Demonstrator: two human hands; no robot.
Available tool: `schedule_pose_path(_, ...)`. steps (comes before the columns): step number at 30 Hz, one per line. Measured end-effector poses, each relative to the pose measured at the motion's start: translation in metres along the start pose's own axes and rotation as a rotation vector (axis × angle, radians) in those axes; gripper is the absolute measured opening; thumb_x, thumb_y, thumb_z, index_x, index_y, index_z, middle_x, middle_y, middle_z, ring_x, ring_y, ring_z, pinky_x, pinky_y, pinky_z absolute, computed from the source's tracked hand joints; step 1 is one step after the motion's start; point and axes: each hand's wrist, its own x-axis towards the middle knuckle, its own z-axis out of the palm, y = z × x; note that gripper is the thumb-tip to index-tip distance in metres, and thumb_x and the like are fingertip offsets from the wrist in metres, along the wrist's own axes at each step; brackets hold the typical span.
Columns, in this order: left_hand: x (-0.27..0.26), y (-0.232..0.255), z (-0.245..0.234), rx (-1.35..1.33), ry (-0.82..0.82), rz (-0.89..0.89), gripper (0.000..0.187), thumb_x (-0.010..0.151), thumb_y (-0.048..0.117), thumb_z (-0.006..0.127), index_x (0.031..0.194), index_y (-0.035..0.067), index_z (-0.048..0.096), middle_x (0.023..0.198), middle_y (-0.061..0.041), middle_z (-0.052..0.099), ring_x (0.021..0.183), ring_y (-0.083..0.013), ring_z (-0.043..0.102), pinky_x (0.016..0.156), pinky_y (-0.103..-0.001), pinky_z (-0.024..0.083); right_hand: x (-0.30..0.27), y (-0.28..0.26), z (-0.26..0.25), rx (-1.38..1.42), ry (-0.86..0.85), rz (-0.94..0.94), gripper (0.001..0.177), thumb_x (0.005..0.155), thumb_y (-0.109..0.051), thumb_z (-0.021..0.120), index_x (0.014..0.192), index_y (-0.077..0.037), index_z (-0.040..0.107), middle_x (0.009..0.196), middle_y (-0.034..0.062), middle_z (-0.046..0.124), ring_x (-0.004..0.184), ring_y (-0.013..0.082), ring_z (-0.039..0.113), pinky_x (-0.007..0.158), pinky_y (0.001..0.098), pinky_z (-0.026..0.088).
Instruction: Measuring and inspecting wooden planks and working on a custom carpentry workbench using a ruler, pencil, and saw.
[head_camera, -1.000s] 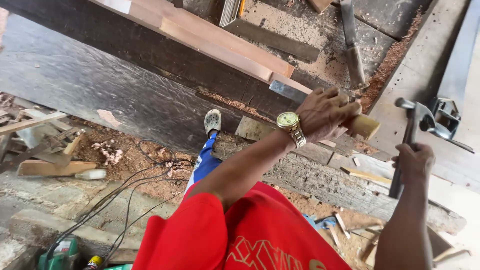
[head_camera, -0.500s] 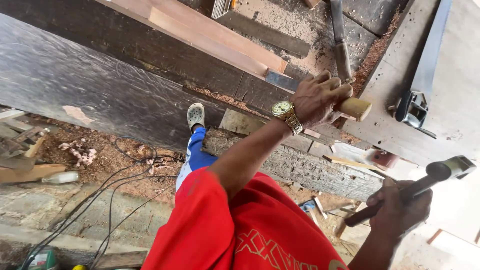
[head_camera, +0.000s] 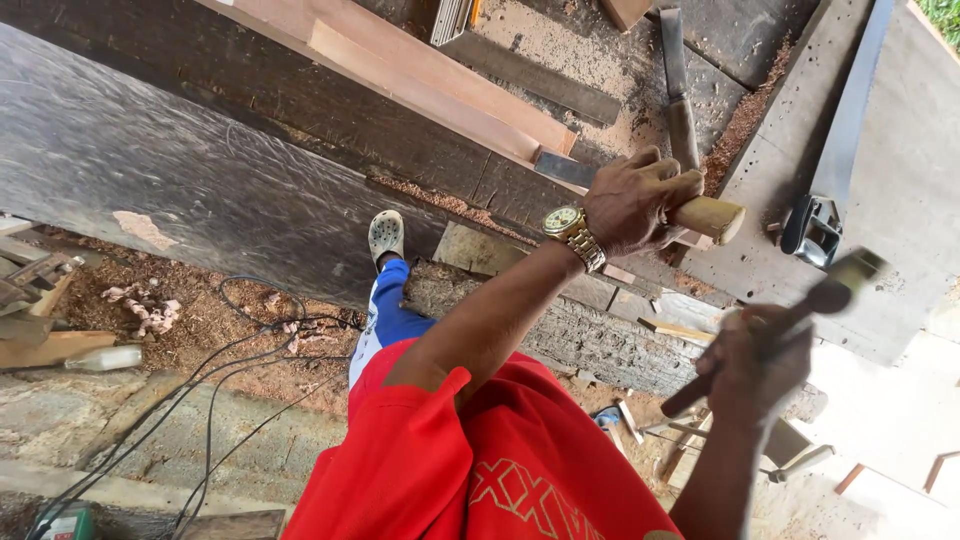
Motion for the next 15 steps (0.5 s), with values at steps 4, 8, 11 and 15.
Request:
schedule_pose_path(4,-0.001,0.003,-0.005,0.010,0.027,-0.031,0.045,0.069,0.030,0.087,0.105,0.030,0.060,0.091,0.008,0.062,0.095,-0.0175,0.058,0.059,-0.032,0.051,0.006,-0.005,0.027,-0.170,-0.129,0.092,0.023,0.096,-0.003,0.066,0.117,-0.002,0.056,0.066,0.0034,0.055,0.043,0.0103,0.050,0.037,0.0276,0.042)
schedule_pose_path(8,-0.001,-0.001,0.006,0.010,0.038,-0.041,0.041,0.073,0.030,0.087,0.104,0.030,0.060,0.088,0.008,0.062,0.092,-0.0166,0.058,0.057,-0.031,0.050,0.009,-0.007,0.022,-0.297,-0.185,0.038,0.024,0.095,-0.004,0.067,0.117,0.000,0.057,0.065,0.0030,0.056,0.042,0.0106,0.051,0.037,0.0275,0.042)
schedule_pose_path(11,0.001,0.001,0.000,-0.013,0.036,-0.053,0.042,0.071,0.031,0.087,0.103,0.029,0.060,0.087,0.008,0.062,0.091,-0.0173,0.058,0.054,-0.031,0.049,0.009,0.003,0.018,-0.275,-0.153,-0.040,0.023,0.098,-0.004,0.065,0.118,0.000,0.056,0.066,0.0024,0.057,0.043,0.0103,0.052,0.039,0.0272,0.042)
schedule_pose_path(15,0.003,0.000,-0.011,-0.027,0.052,-0.049,0.045,0.068,0.032,0.088,0.103,0.029,0.059,0.089,0.008,0.063,0.092,-0.0175,0.058,0.056,-0.033,0.049,0.015,0.006,0.019,-0.291,-0.175,-0.076,0.023,0.099,-0.003,0.064,0.121,-0.001,0.056,0.066,0.0030,0.053,0.046,0.0098,0.051,0.041,0.0268,0.044)
